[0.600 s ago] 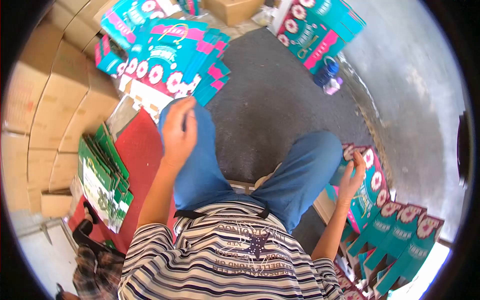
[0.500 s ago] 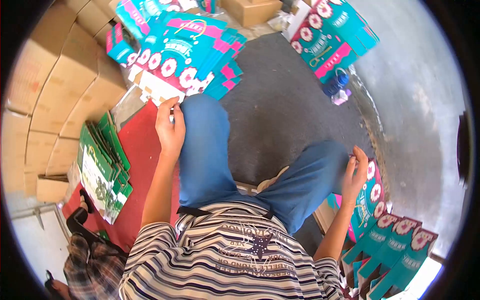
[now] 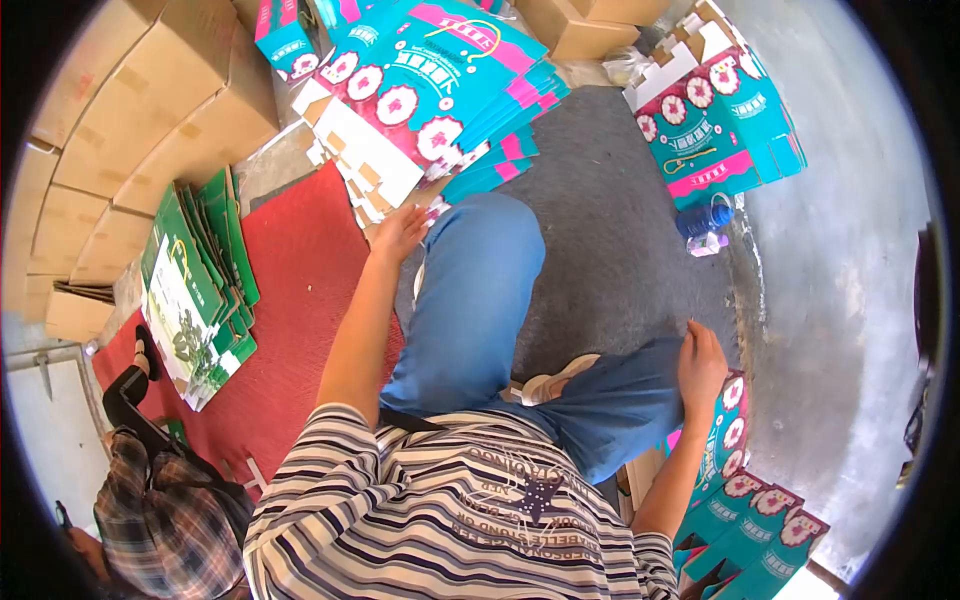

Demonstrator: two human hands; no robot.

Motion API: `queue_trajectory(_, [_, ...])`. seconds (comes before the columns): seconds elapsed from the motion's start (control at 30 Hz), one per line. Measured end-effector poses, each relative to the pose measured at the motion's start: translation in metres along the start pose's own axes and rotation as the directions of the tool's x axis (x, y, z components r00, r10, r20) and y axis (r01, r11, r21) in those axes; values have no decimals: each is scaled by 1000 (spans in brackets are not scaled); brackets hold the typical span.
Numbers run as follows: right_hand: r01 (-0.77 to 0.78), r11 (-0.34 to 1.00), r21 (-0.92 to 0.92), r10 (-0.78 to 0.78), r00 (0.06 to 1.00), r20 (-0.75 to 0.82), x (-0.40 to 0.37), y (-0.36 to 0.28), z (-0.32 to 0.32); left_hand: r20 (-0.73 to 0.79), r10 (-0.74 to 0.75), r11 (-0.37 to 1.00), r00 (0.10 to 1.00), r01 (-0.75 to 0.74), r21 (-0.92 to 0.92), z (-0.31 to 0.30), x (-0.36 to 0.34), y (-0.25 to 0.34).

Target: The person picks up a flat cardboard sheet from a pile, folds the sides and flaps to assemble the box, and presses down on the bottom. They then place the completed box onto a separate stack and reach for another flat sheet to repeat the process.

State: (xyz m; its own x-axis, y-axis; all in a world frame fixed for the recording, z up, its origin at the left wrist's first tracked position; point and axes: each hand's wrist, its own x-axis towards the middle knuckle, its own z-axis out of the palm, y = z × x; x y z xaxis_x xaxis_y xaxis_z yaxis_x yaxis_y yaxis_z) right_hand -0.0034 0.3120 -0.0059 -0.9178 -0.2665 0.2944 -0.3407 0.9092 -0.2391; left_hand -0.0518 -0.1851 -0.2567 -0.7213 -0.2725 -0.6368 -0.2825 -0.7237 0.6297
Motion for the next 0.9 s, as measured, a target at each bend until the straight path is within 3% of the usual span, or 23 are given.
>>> queue_trajectory(0.03, [1, 1000, -29, -1, 1000, 2, 0, -1, 1, -20, -9, 975, 1000, 4, -223, 9, 8, -1])
queue_trajectory(0.07, [3, 998, -57, -2, 1000, 5, 1, -3, 2, -25, -10, 972, 1000, 3, -234, 17, 16, -1])
queue_trajectory(0.13, [13, 998, -60, -12, 1000, 16, 3, -4, 3, -3, -9, 881, 1000, 7, -473, 33, 28, -1])
queue_trajectory(0.37, [40, 996, -82, -37, 999, 32, 9, -12, 7, -17, 2, 714, 1000, -14, -700, 69, 54, 2])
queue_trajectory(0.63, [13, 996, -86, -9, 999, 50, 8, -6, 7, -98, 66, 653, 993, -117, -748, 78, 49, 31])
queue_trajectory(0.73, [6, 996, -86, -2, 999, 42, 7, -6, 7, -56, 152, 685, 987, -147, -713, 68, 37, 49])
queue_trajectory(0.83, [-34, 995, -93, 40, 997, 68, 6, -5, 6, -45, 328, 752, 944, -289, -593, 70, 15, 79])
queue_trajectory(0.9, [-73, 993, -92, 81, 992, 97, 5, -5, 5, -85, 352, 759, 932, -338, -556, 83, -8, 97])
